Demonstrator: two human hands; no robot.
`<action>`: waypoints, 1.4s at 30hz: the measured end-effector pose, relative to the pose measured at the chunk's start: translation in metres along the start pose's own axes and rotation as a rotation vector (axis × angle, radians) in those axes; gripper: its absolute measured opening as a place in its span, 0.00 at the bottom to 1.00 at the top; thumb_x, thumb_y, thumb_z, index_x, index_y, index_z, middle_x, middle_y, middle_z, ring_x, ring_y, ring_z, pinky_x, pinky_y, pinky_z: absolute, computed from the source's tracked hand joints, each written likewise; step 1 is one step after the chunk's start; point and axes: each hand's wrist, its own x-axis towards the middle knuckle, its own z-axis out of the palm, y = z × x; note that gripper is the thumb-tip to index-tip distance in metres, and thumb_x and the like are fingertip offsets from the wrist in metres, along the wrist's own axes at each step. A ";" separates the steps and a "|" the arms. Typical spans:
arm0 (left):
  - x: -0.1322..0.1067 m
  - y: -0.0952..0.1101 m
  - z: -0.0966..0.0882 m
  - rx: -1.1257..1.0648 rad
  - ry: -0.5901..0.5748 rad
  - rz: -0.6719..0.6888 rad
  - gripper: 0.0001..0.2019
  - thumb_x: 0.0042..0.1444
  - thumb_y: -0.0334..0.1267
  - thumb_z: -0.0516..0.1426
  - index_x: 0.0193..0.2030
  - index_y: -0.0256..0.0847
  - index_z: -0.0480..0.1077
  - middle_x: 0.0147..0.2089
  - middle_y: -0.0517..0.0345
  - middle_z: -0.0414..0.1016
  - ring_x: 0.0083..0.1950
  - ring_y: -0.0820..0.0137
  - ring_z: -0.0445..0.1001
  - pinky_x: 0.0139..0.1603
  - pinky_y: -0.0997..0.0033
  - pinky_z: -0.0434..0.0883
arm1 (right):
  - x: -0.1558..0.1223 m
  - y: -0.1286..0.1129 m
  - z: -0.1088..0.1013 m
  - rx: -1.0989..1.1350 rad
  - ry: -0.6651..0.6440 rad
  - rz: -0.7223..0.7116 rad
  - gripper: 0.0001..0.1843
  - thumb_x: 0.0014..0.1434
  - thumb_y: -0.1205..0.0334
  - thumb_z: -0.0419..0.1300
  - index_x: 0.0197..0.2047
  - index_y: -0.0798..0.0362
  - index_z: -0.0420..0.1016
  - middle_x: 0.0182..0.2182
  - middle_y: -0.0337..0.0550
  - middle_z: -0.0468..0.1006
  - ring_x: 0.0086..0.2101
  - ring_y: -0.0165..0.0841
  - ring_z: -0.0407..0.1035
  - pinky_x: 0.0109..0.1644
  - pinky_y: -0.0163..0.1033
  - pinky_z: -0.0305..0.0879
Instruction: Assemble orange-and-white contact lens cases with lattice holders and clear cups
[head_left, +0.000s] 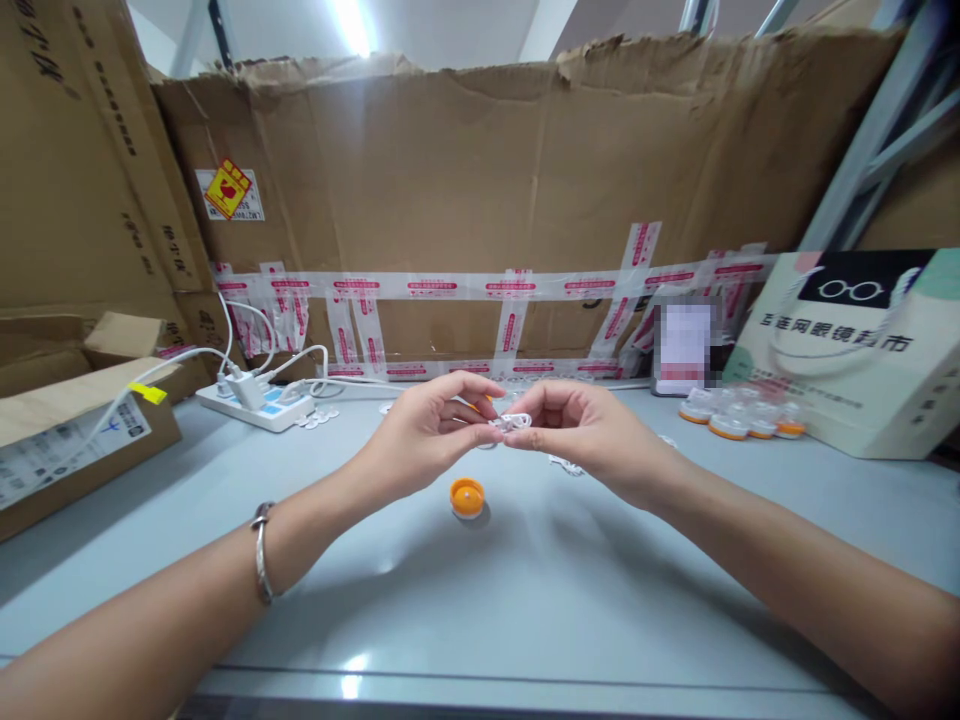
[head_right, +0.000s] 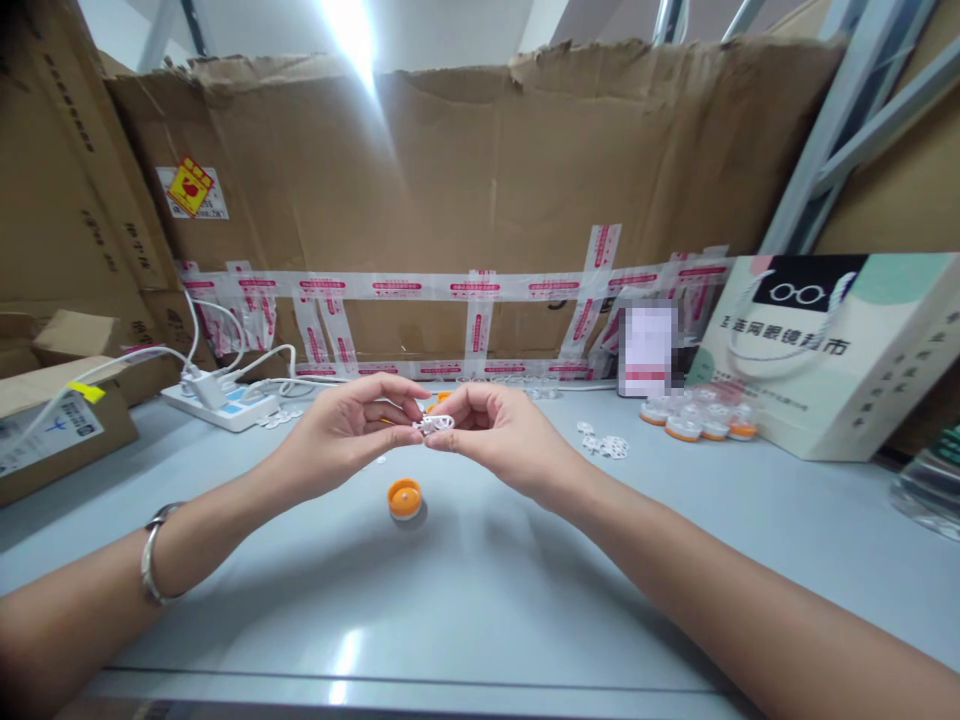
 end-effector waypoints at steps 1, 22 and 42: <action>0.000 0.000 0.000 0.011 0.000 0.000 0.12 0.49 0.31 0.60 0.42 0.36 0.68 0.33 0.58 0.72 0.35 0.72 0.75 0.40 0.71 0.74 | 0.000 0.000 0.000 -0.001 -0.005 0.007 0.13 0.42 0.60 0.68 0.27 0.55 0.69 0.26 0.37 0.75 0.28 0.26 0.69 0.29 0.32 0.63; 0.000 0.002 0.000 0.048 0.018 0.059 0.04 0.49 0.30 0.60 0.33 0.34 0.70 0.31 0.57 0.75 0.34 0.72 0.75 0.38 0.72 0.74 | -0.001 0.004 0.002 -0.079 0.036 -0.079 0.14 0.40 0.59 0.69 0.26 0.54 0.68 0.26 0.37 0.77 0.30 0.31 0.72 0.33 0.36 0.68; 0.003 -0.006 -0.003 0.028 0.023 -0.146 0.08 0.49 0.36 0.62 0.32 0.33 0.71 0.31 0.55 0.76 0.35 0.70 0.76 0.40 0.71 0.73 | 0.004 0.009 -0.002 0.001 -0.044 0.035 0.15 0.41 0.59 0.70 0.30 0.54 0.70 0.27 0.36 0.75 0.29 0.26 0.68 0.34 0.33 0.62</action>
